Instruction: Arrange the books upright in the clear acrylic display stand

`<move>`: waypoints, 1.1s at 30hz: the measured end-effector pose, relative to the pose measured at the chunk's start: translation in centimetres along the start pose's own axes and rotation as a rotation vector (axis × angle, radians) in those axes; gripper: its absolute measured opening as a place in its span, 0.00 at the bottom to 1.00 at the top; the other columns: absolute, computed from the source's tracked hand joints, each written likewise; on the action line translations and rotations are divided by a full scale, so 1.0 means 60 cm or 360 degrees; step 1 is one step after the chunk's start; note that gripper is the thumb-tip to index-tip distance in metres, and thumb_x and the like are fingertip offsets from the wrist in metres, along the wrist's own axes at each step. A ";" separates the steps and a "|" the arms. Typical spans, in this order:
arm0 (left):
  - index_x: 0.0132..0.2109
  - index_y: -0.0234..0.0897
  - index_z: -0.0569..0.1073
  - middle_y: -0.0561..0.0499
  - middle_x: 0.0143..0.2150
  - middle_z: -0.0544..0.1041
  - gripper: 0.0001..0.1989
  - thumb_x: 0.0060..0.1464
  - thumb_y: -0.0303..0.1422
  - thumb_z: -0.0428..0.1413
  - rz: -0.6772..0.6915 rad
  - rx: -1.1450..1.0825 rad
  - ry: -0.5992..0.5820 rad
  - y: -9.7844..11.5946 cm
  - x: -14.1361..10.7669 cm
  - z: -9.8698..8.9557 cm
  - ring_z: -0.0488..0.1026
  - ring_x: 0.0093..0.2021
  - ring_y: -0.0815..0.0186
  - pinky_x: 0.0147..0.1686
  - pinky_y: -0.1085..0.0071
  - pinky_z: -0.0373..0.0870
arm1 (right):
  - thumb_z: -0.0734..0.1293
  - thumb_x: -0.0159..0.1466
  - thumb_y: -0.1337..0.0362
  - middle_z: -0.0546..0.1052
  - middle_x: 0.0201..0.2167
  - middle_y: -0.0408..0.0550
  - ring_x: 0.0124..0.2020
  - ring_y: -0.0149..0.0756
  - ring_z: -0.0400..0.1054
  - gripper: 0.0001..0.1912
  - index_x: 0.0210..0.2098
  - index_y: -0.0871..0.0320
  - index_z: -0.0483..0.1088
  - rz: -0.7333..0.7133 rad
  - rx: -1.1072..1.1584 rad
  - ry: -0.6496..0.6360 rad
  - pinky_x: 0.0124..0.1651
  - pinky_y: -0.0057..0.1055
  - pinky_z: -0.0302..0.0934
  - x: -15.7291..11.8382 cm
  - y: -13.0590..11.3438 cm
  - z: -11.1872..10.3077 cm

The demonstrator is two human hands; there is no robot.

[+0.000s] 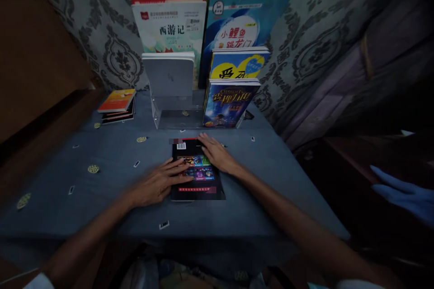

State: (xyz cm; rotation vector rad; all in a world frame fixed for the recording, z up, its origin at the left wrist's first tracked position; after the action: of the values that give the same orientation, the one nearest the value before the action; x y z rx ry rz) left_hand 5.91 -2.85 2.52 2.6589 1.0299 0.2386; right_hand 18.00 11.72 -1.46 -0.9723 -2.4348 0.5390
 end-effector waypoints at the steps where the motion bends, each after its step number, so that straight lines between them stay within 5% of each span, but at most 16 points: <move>1: 0.72 0.52 0.55 0.55 0.76 0.51 0.38 0.60 0.18 0.46 0.0000 0.0001 0.0003 0.001 -0.003 -0.002 0.42 0.76 0.59 0.73 0.48 0.48 | 0.53 0.73 0.61 0.60 0.71 0.57 0.74 0.45 0.49 0.27 0.70 0.59 0.58 0.0021 -0.0025 -0.0002 0.74 0.55 0.46 -0.007 0.001 -0.007; 7: 0.74 0.49 0.49 0.53 0.77 0.47 0.35 0.64 0.27 0.48 -0.0116 0.0010 -0.0022 -0.033 -0.017 -0.010 0.44 0.76 0.60 0.74 0.54 0.47 | 0.51 0.73 0.61 0.62 0.70 0.59 0.73 0.46 0.51 0.28 0.68 0.63 0.61 0.0077 -0.0134 -0.0012 0.73 0.54 0.48 -0.014 -0.018 -0.025; 13: 0.74 0.41 0.49 0.46 0.76 0.52 0.29 0.71 0.41 0.40 -0.0476 0.0032 0.0034 -0.137 0.035 -0.014 0.46 0.76 0.61 0.73 0.56 0.49 | 0.51 0.73 0.61 0.62 0.70 0.56 0.73 0.44 0.52 0.27 0.68 0.60 0.61 0.0087 -0.0164 -0.0003 0.73 0.53 0.49 -0.013 -0.026 -0.027; 16: 0.74 0.38 0.51 0.44 0.76 0.51 0.29 0.71 0.43 0.38 -0.0557 0.0062 0.0032 -0.155 0.056 -0.019 0.45 0.76 0.60 0.73 0.54 0.48 | 0.51 0.73 0.62 0.61 0.71 0.53 0.73 0.44 0.51 0.27 0.69 0.58 0.59 0.0105 -0.0193 0.0012 0.73 0.53 0.48 -0.015 -0.029 -0.028; 20: 0.73 0.35 0.52 0.43 0.76 0.49 0.29 0.71 0.43 0.38 -0.0532 0.0063 -0.0035 -0.110 0.040 -0.018 0.43 0.76 0.59 0.73 0.53 0.46 | 0.51 0.73 0.62 0.59 0.72 0.55 0.73 0.44 0.50 0.28 0.69 0.61 0.59 0.0147 -0.0239 0.0005 0.74 0.52 0.46 -0.017 -0.027 -0.021; 28: 0.75 0.45 0.46 0.48 0.75 0.55 0.28 0.73 0.37 0.39 -0.0248 0.0066 -0.0027 0.061 -0.062 0.001 0.50 0.75 0.62 0.73 0.54 0.50 | 0.52 0.73 0.63 0.60 0.71 0.55 0.73 0.44 0.50 0.27 0.69 0.63 0.60 0.0174 -0.0228 -0.0001 0.74 0.51 0.45 -0.017 -0.032 -0.021; 33: 0.75 0.45 0.46 0.48 0.74 0.57 0.28 0.72 0.35 0.42 -0.0107 0.0159 -0.0037 0.088 -0.067 0.033 0.52 0.74 0.63 0.74 0.52 0.47 | 0.53 0.73 0.65 0.61 0.71 0.56 0.73 0.43 0.51 0.27 0.68 0.63 0.60 0.0189 -0.0234 -0.0019 0.74 0.50 0.44 -0.016 -0.033 -0.019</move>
State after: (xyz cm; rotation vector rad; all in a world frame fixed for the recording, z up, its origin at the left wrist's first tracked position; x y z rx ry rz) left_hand 6.82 -9.73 2.09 2.7024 1.1503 0.1457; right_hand 18.22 9.91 0.21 -1.1833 -2.4663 0.4110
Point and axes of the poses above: each hand's wrist, its own x-axis towards the middle knuckle, its own z-axis out of the palm, y = z × x, the point moved 10 cm from there along x, towards the middle knuckle
